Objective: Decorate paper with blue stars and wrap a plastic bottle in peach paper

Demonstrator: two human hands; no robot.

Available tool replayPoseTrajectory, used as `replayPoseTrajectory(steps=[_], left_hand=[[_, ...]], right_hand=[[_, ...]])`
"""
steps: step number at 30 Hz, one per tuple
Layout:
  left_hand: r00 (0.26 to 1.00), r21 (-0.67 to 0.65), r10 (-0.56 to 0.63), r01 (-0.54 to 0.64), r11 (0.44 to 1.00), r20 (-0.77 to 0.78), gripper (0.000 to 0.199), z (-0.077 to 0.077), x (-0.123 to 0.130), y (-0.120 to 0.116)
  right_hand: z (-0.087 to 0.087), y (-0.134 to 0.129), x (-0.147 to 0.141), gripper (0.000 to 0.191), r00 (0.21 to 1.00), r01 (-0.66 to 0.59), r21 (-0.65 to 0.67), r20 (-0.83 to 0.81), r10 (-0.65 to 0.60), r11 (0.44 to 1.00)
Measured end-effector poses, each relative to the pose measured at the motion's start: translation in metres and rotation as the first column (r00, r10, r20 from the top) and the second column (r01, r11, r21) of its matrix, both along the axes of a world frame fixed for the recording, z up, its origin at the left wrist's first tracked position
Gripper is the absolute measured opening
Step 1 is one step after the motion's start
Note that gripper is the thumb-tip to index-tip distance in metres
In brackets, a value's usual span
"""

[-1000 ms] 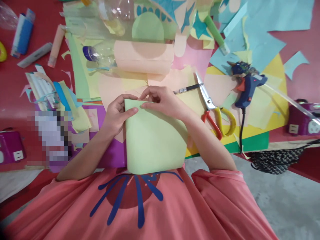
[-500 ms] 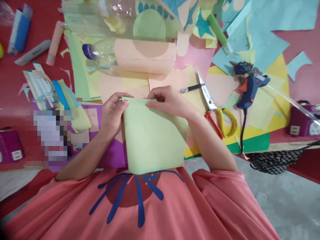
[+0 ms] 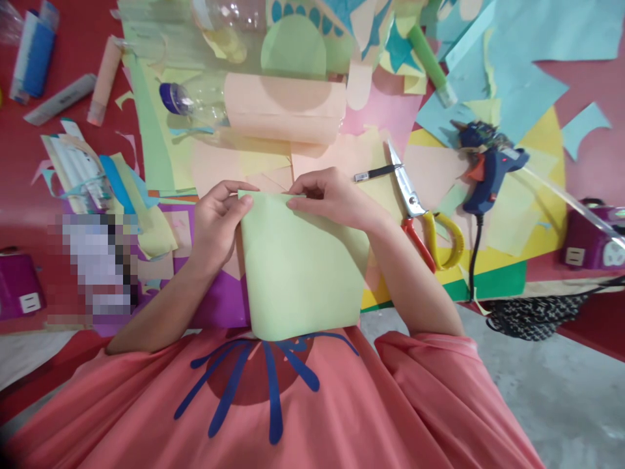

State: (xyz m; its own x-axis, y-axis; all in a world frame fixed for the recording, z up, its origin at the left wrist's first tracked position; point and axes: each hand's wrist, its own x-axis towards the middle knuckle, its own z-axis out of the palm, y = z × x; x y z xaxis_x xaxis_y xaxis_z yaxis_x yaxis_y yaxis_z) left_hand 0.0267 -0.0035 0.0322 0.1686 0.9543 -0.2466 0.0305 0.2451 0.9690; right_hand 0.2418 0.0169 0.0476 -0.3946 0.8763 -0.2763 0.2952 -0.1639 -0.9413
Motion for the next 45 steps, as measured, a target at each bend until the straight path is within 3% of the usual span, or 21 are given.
replayPoseTrajectory(steps=[23, 34, 45], left_hand=[[0.995, 0.135, 0.005, 0.008, 0.991, -0.097, 0.03, -0.003, -0.002, 0.0], [0.981, 0.231, 0.064, -0.02, 0.973, -0.184, 0.031, 0.005, -0.003, -0.003], [0.969, 0.293, 0.114, -0.046, 0.955, -0.221, 0.027, 0.003, -0.005, 0.003]], right_hand=[[-0.001, -0.001, -0.002, 0.021, 1.0, 0.024, 0.002, 0.004, -0.024, 1.0], [0.002, 0.001, 0.001, 0.019, 1.0, 0.013, -0.017, -0.02, -0.013, 1.0], [0.002, 0.002, 0.004, 0.021, 0.999, -0.033, -0.022, 0.002, 0.033, 0.999]])
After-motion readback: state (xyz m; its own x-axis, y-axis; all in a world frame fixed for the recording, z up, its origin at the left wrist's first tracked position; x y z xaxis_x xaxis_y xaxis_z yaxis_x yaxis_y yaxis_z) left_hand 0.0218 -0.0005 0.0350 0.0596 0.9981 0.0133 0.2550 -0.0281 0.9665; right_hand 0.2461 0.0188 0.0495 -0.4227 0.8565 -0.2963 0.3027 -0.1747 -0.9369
